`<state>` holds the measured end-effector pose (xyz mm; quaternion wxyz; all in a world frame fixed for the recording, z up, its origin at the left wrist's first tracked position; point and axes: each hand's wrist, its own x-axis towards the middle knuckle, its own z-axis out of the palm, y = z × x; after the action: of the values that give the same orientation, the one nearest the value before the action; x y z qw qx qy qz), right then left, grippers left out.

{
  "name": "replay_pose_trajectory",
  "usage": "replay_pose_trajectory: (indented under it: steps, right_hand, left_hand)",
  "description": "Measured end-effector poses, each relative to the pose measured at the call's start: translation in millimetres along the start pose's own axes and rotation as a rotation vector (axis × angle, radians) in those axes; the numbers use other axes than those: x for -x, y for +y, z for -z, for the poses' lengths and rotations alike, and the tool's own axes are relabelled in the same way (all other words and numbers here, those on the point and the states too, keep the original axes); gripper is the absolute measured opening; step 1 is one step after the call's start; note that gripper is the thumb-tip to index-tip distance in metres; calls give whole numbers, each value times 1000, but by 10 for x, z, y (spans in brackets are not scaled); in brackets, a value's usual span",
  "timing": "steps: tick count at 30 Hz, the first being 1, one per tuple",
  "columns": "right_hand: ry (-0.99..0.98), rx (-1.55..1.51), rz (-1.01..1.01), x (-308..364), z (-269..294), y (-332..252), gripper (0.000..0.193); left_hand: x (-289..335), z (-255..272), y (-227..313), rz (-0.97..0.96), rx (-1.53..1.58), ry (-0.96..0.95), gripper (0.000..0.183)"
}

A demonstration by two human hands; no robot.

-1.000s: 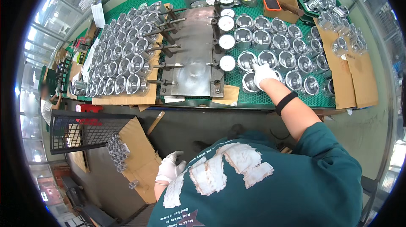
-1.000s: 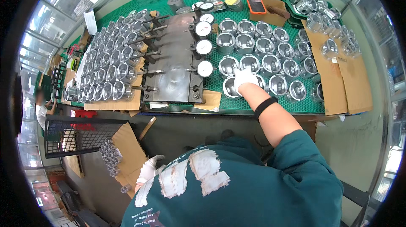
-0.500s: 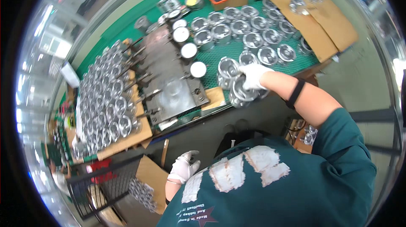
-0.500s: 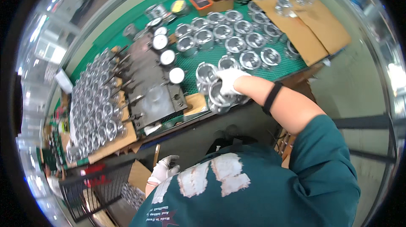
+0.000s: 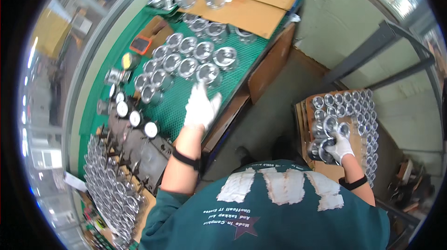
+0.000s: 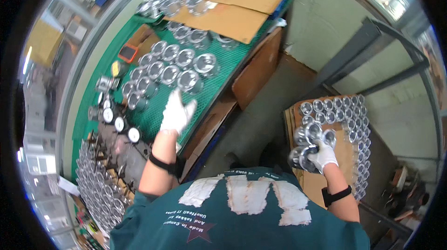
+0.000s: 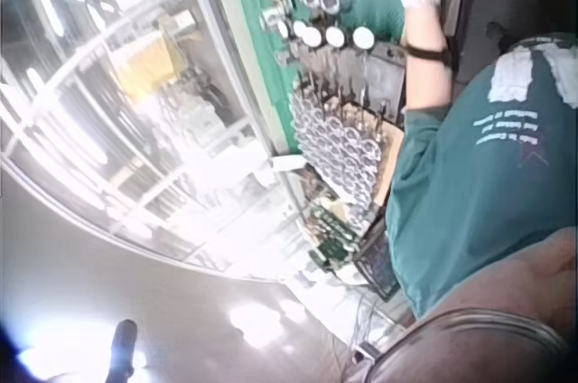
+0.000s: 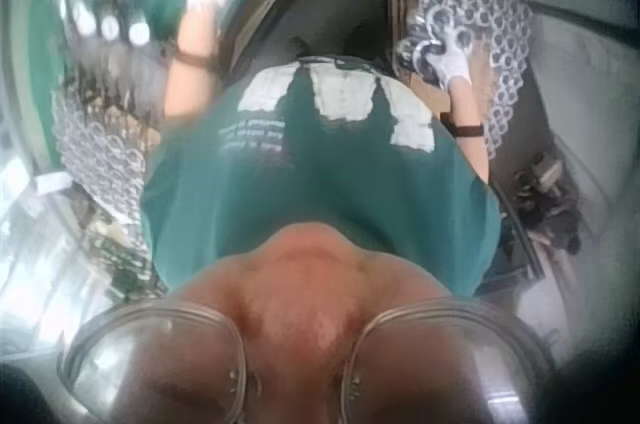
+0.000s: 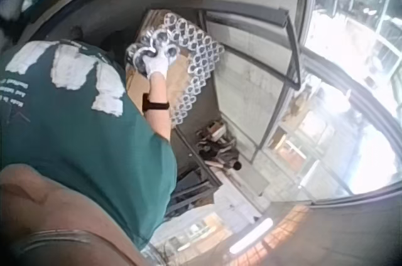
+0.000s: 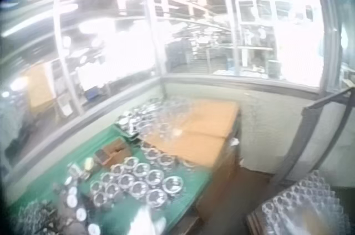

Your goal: Inspecting metal pistons by placing them into gauges and moving them between work surfaces.

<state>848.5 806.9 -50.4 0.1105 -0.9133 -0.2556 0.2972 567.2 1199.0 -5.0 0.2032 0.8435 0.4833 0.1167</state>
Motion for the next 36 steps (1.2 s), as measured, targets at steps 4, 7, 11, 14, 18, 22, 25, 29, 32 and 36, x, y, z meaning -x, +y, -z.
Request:
replay_pose_trajectory:
  steps: [4,7,11,14,18,22,25,29,32,36]
  right_hand:
    - [-15,-111,-307,245,-348,1484,67]
    - [-78,-138,-529,620,-225,1829,77]
    - [-187,-221,-768,926,-338,2219,71]
    - [-195,-306,-900,1117,-443,2377,73]
    - [-177,-433,-1053,1248,-702,2433,77]
    - [-106,-595,-1126,1395,-1098,2480,78]
    - [-55,-757,-1096,1425,-1198,2377,86]
    - [-9,-848,-1111,1366,-1309,2288,86]
    - [12,-764,-1125,1268,-1292,2209,82]
    - [35,-765,-1070,1190,-1165,2203,81]
  left_hand:
    - [-1189,-415,345,223,-236,-2,81]
    - [-1704,-647,260,355,-252,-145,103]
    - [-2464,-1004,-485,91,-597,-477,90]
    - [-2799,-1361,-256,-107,-806,-471,84]
    - [-2933,-1463,-215,-163,-691,-519,80]
    - [-2723,-1475,49,-160,-568,-542,75]
    - [-2615,-1166,-62,-122,-454,-535,72]
    - [-2239,-1057,16,-70,-322,-543,68]
    - [-2127,-1090,359,-17,-232,-541,65]
    - [-1927,-909,387,70,-124,-542,61]
